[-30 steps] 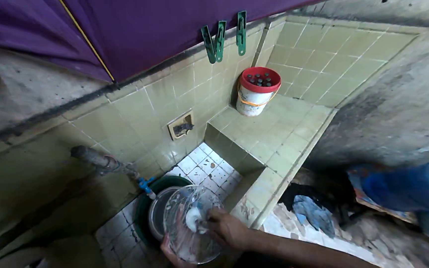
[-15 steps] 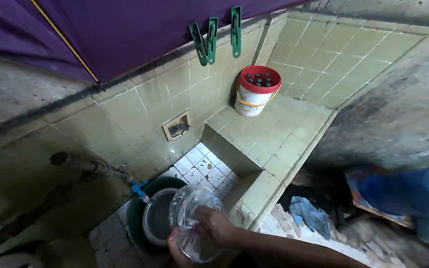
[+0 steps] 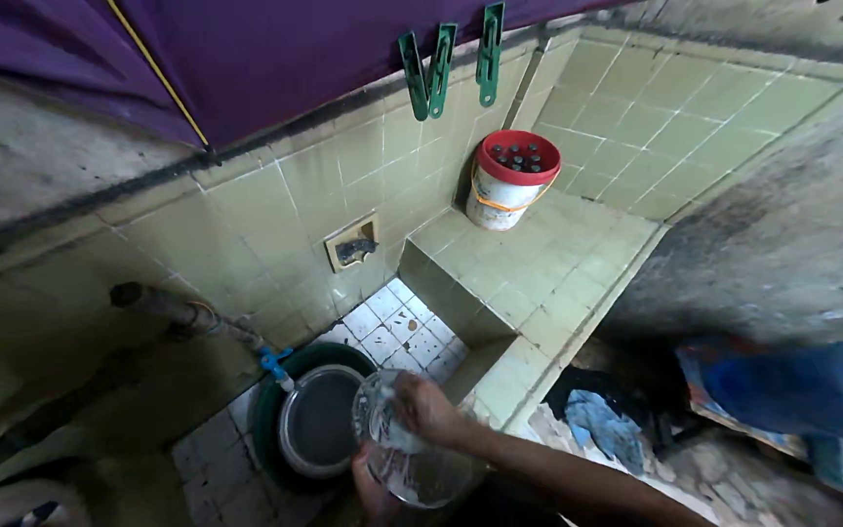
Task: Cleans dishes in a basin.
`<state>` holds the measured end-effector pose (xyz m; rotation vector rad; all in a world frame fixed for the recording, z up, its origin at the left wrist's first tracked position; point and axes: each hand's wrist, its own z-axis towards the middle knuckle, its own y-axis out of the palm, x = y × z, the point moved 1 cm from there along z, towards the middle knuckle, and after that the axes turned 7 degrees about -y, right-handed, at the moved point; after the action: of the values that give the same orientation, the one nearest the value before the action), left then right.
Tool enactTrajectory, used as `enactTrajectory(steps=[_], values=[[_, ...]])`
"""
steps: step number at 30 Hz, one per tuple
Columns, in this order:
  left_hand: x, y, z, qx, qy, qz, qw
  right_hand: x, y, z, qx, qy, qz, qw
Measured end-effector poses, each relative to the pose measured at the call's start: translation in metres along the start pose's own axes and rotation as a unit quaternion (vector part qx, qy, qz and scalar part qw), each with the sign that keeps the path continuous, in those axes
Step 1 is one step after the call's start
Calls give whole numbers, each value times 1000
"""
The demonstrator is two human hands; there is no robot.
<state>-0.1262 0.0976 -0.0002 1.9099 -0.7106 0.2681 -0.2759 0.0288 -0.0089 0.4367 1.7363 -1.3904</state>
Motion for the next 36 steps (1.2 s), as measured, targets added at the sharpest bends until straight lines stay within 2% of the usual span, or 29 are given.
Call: enactTrajectory(steps=[2, 3, 6, 7, 10, 11, 14, 18, 21, 22, 23, 25, 26, 27, 29, 30, 31, 34, 35, 36], values=[[7, -2, 3, 3, 21, -1, 1000, -9, 10, -15, -27, -73, 31, 997], [9, -3, 4, -8, 18, -5, 1000, -2, 12, -17, -18, -83, 27, 996], [0, -4, 1, -3, -26, -23, 999, 14, 11, 6, 55, 6, 2, 998], [-3, -1, 1, 6, -21, -8, 1000, 6, 13, 14, 76, -5, 9, 997], [-5, -7, 4, 2, 60, 27, 998, -38, 24, 12, 59, -168, 69, 982], [1, -5, 2, 5, 57, 17, 998, -38, 23, 16, 56, -182, 69, 979], [16, 7, -9, 42, 17, 22, 999, -17, 18, 35, 73, -108, 40, 991], [21, -11, -2, -8, 24, 35, 999, -40, 23, 31, 20, -198, 47, 979], [23, -12, -6, -2, -4, 32, 999, -25, 11, 51, -8, -78, 6, 997], [24, -12, -7, -4, -7, 36, 999, -28, 11, 52, -26, -66, 5, 997], [24, -13, -7, -7, 3, 50, 999, -36, 13, 47, -35, -96, 14, 995], [24, -16, -3, -24, 46, 61, 997, -54, 20, 35, -35, -211, 40, 976], [27, -15, -3, -27, 52, 46, 997, -53, 22, 35, -25, -228, 43, 972], [30, -12, -4, -25, 44, 35, 998, -46, 21, 39, -4, -194, 39, 980], [33, -8, -8, -1, 27, 29, 999, -26, 15, 55, 15, -53, 12, 998], [34, -7, -7, 16, 22, 32, 999, -22, 16, 57, 6, -22, 8, 1000], [35, -7, -6, 30, 25, 41, 998, -27, 20, 51, -12, -37, 12, 999], [34, -22, 9, 32, 69, 36, 996, -57, 43, 15, -61, -197, 61, 977], [35, -30, 13, 15, 68, 24, 997, -55, 51, 13, -45, -219, 68, 972], [35, -39, 15, -12, 56, 22, 998, -50, 54, 15, -26, -203, 74, 976]])
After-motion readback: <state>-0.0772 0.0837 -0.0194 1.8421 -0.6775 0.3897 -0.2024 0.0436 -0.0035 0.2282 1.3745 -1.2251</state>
